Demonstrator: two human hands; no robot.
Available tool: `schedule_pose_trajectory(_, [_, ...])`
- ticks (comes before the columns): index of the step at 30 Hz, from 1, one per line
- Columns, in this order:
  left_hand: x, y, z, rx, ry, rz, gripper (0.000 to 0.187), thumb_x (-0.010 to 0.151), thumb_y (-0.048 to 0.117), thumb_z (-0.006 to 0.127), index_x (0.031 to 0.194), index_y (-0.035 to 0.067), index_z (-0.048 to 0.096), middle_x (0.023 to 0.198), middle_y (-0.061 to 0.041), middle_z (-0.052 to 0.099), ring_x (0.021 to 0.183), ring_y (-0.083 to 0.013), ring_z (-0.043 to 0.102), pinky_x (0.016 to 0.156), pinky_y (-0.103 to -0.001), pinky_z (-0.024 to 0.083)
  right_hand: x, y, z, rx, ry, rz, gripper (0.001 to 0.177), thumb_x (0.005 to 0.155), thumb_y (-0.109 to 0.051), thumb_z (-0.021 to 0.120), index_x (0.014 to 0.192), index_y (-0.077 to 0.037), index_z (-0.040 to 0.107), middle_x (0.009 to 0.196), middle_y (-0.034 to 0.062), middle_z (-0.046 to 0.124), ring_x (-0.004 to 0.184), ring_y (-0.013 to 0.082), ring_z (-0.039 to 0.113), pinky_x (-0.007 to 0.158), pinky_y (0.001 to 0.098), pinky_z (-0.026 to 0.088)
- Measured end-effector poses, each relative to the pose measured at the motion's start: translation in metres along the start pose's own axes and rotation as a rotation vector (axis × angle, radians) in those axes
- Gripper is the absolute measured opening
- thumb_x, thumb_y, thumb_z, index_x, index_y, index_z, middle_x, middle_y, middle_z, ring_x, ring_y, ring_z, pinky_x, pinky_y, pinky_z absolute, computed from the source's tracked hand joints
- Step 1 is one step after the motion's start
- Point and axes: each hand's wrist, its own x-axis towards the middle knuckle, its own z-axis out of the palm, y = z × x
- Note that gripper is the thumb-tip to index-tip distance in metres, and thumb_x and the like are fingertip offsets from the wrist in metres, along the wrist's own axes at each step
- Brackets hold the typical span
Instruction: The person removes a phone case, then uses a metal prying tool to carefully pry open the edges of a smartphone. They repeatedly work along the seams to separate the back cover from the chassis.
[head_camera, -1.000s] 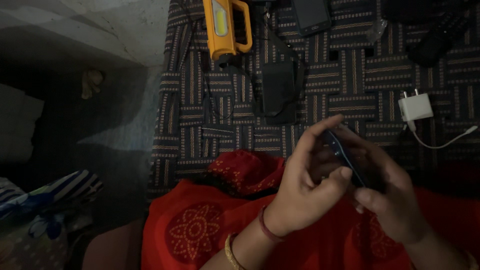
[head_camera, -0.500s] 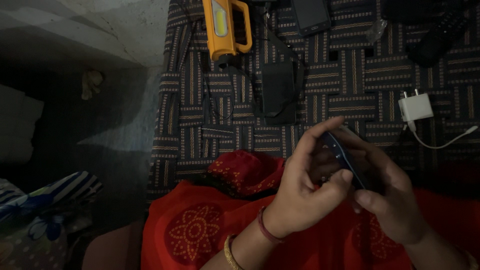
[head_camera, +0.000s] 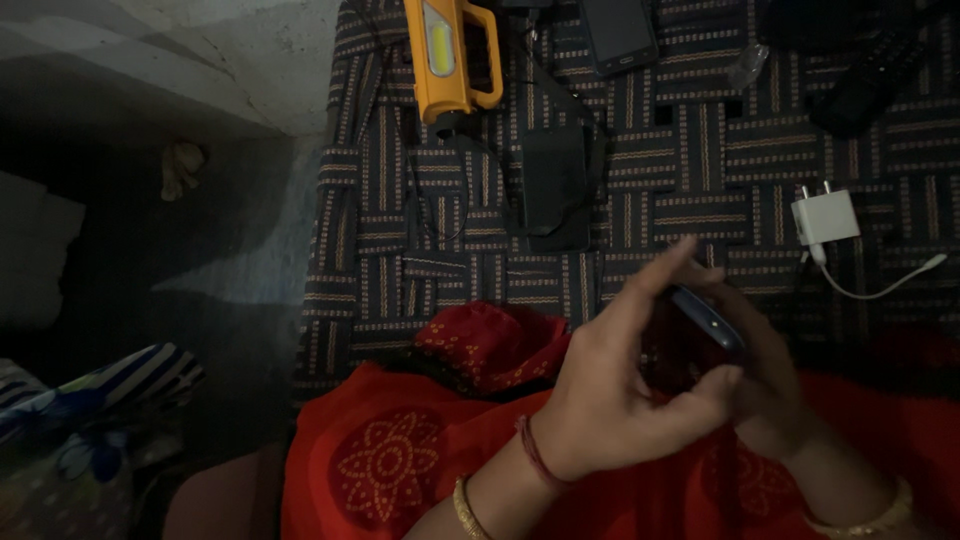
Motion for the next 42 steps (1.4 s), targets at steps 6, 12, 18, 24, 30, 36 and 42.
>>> schedule_pose_trajectory(6, [-0.005, -0.001, -0.001, 0.026, 0.034, -0.037, 0.089, 0.098, 0.026, 0.074, 0.165, 0.0, 0.023, 0.144, -0.019, 0.063, 0.116, -0.0241, 0.075, 0.098, -0.031, 0.066, 0.006, -0.003, 0.007, -0.005, -0.08, -0.151, 0.087, 0.103, -0.056, 0.058, 0.16, 0.003, 0.028, 0.145, 0.0181, 0.055, 0.129, 0.0262, 0.063, 0.105, 0.0437, 0.059])
schedule_pose_trajectory(12, [0.01, -0.03, 0.003, -0.232, 0.292, -0.323, 0.063, 0.103, 0.023, 0.069, 0.156, -0.004, 0.049, 0.122, -0.019, 0.071, 0.103, -0.0217, 0.07, 0.085, -0.033, 0.061, 0.017, -0.01, 0.009, -0.141, -0.021, -0.029, 0.081, 0.105, -0.054, 0.048, 0.16, 0.004, 0.031, 0.146, 0.0192, 0.058, 0.131, 0.0252, 0.062, 0.106, 0.0385, 0.052])
schedule_pose_trajectory(18, [0.028, -0.05, -0.027, -0.711, 0.415, -0.664, 0.059, 0.101, 0.045, 0.055, 0.142, 0.004, 0.052, 0.11, -0.009, 0.066, 0.094, -0.0201, 0.071, 0.08, -0.036, 0.064, 0.013, -0.017, 0.008, -0.182, 0.093, -0.137, 0.058, 0.11, -0.04, 0.043, 0.147, 0.005, 0.051, 0.128, 0.0197, 0.07, 0.106, 0.0247, 0.073, 0.085, 0.038, 0.064])
schedule_pose_trajectory(24, [0.023, -0.047, -0.022, -0.842, 0.274, -0.612, 0.065, 0.107, 0.049, 0.052, 0.15, 0.001, 0.044, 0.12, -0.018, 0.064, 0.103, -0.0253, 0.069, 0.088, -0.036, 0.063, 0.006, -0.023, 0.005, -0.232, 0.132, -0.263, 0.04, 0.11, -0.028, 0.057, 0.133, 0.004, 0.063, 0.118, 0.0155, 0.074, 0.103, 0.0202, 0.074, 0.086, 0.0331, 0.065])
schedule_pose_trajectory(30, [0.024, -0.045, -0.022, -0.852, 0.144, -0.592, 0.088, 0.096, 0.03, 0.068, 0.162, 0.009, 0.014, 0.138, -0.023, 0.055, 0.123, -0.0346, 0.064, 0.097, -0.044, 0.06, 0.004, -0.028, 0.003, -0.406, 0.238, -0.302, 0.031, 0.102, -0.023, 0.065, 0.128, -0.005, 0.069, 0.111, 0.0096, 0.075, 0.066, -0.0013, 0.053, 0.057, 0.0143, 0.042])
schedule_pose_trajectory(36, [0.017, -0.055, -0.017, -1.018, 0.066, -0.476, 0.095, 0.101, 0.026, 0.069, 0.169, 0.015, 0.004, 0.149, -0.027, 0.048, 0.129, -0.0365, 0.059, 0.105, -0.049, 0.057, 0.003, -0.032, 0.004, -0.564, 0.27, -0.413, 0.024, 0.104, -0.019, 0.066, 0.126, -0.009, 0.071, 0.114, 0.0104, 0.074, 0.063, -0.0023, 0.054, 0.053, 0.0116, 0.04])
schedule_pose_trajectory(42, [0.014, -0.074, -0.012, -1.475, -0.005, -0.394, 0.05, 0.12, 0.027, 0.057, 0.153, 0.005, 0.027, 0.148, -0.035, 0.049, 0.123, -0.0406, 0.064, 0.099, -0.042, 0.061, 0.001, -0.048, 0.012, -0.72, 0.217, -0.403, 0.027, 0.093, -0.014, 0.071, 0.118, -0.004, 0.07, 0.114, 0.0128, 0.074, 0.073, 0.0026, 0.067, 0.051, 0.0144, 0.046])
